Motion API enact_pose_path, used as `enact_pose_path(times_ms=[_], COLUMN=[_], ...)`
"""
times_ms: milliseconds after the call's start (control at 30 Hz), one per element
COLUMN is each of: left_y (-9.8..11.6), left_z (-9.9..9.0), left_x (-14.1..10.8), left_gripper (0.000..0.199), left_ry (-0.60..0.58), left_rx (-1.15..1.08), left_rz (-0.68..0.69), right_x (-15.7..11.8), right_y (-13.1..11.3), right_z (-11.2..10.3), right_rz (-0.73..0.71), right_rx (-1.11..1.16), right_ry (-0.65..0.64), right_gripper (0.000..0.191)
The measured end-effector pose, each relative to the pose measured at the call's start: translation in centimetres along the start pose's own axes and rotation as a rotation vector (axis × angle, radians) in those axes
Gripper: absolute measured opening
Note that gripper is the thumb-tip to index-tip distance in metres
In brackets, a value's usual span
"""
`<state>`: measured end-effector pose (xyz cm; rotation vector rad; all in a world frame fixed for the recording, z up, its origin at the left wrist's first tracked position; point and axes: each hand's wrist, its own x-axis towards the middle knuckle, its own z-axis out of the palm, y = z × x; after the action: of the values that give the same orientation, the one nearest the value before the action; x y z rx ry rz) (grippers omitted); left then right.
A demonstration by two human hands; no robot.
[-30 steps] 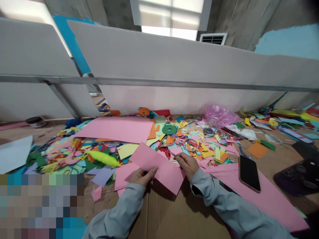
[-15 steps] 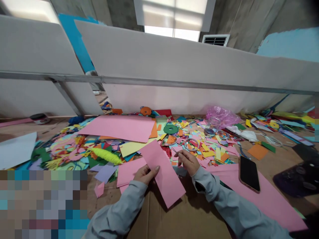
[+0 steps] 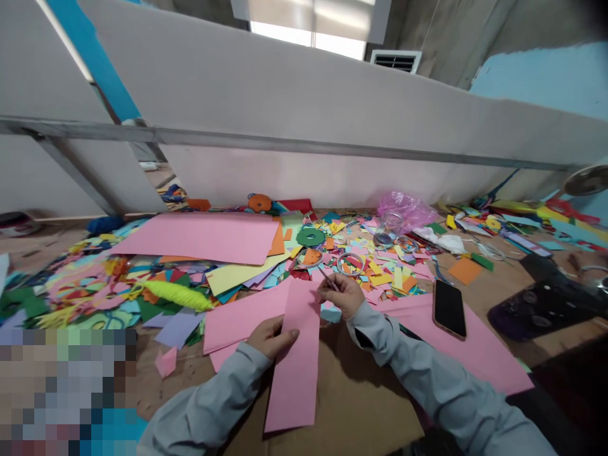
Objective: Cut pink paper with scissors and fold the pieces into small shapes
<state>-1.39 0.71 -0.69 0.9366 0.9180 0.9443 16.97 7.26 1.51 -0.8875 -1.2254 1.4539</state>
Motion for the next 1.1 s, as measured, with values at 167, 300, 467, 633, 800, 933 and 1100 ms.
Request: enact_pose_path(times_ms=[167,300,467,633,800,933,1100], left_y=[1.0,1.4,1.1,1.0,0.9,1.0,1.1], left_z=[0.4,0.8,1.0,0.8,0.8,0.8,0.5], left_x=[-0.4,-0.6,-0.4,0.1,0.4,0.5,0.4], left_gripper=[0.034,0.035,0.038,0.042,0.039,0.036,0.035], left_ry=[0.010,0.036,0.067,0.204,0.309,0.353,0.336], left_rx=[0.032,0.048,0.090,0.067,-0.066,-0.058,0.053], left_rz=[0.028,0.042,0.055,0.128,0.111,0.095,0.095], right_x=[0.6,0.4,-0.3,-1.1,-1.6,-2.2,-2.8], right_y=[-0.3,0.0,0.4,0.6,0.1,-0.6,-0.2], right_z=[-0.9,-1.1,-0.3,0.1,0.2,0.6,1.1], right_rz=[-0.065,0.031,0.097,0.089,0.091,0.179,0.210], right_rx=[-0.035,-0.079,-0.040,-0.149,-0.160,-0.125,-0.060], right_ry=[0.082,0.072,0.007,-0.114,-0.145,-0.177,-0.147], right_gripper=[0.033,0.034,0.036,0.033,0.036,0.044,0.038])
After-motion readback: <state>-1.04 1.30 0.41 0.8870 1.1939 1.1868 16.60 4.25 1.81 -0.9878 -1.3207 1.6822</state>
